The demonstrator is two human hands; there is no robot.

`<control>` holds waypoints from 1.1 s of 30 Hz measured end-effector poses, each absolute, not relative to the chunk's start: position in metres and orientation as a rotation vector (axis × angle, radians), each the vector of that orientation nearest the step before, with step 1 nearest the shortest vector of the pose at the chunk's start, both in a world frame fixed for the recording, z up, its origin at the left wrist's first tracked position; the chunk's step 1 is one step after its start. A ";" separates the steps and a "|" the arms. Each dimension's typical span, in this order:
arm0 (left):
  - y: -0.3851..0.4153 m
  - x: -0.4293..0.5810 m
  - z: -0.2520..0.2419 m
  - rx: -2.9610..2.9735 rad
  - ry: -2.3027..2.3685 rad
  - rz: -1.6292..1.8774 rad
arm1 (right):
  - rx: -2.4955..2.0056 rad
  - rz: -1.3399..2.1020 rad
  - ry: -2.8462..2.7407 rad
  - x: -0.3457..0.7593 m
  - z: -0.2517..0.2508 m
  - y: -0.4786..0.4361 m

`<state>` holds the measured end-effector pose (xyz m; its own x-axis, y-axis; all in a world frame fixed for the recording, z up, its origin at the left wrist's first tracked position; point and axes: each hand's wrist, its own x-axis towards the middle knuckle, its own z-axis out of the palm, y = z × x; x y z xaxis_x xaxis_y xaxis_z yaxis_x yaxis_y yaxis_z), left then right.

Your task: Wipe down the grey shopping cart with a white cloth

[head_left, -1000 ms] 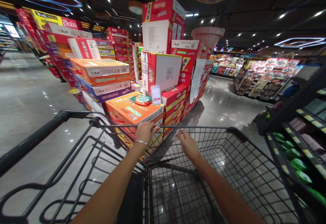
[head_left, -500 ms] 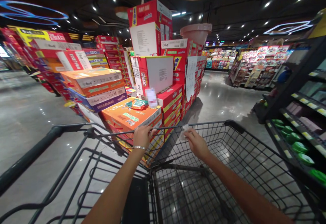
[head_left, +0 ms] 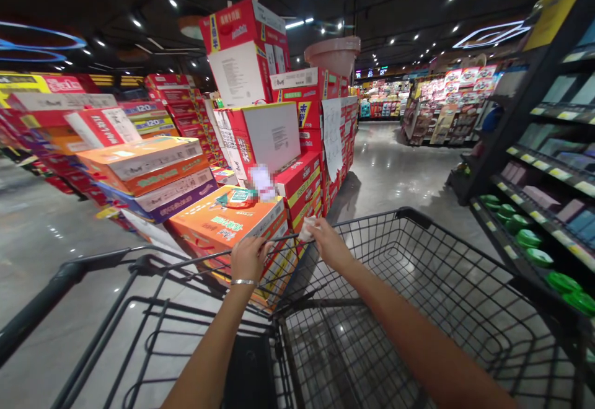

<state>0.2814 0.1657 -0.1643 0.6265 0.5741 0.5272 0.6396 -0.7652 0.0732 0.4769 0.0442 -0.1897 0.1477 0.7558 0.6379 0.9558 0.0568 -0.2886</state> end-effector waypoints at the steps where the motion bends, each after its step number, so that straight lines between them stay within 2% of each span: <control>1: 0.166 0.281 -0.164 -2.719 -1.018 -0.824 | -1.734 -0.365 -1.626 0.481 -0.191 0.042; 9: 0.171 0.281 -0.170 -2.675 -0.950 -0.926 | -1.795 -0.337 -1.388 0.527 -0.203 0.020; 19: 0.169 0.282 -0.173 -2.626 -0.838 -1.013 | -2.139 -0.262 -1.022 0.531 -0.183 0.001; 33: 0.164 0.280 -0.174 -2.676 -0.855 -0.998 | -1.653 -0.181 -1.291 0.453 -0.183 0.031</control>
<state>0.2797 0.1639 -0.1735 0.6140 0.4579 0.6430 0.5651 -0.8237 0.0470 0.4532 0.0312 -0.1830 0.4209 0.6529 0.6297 0.8011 0.0581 -0.5957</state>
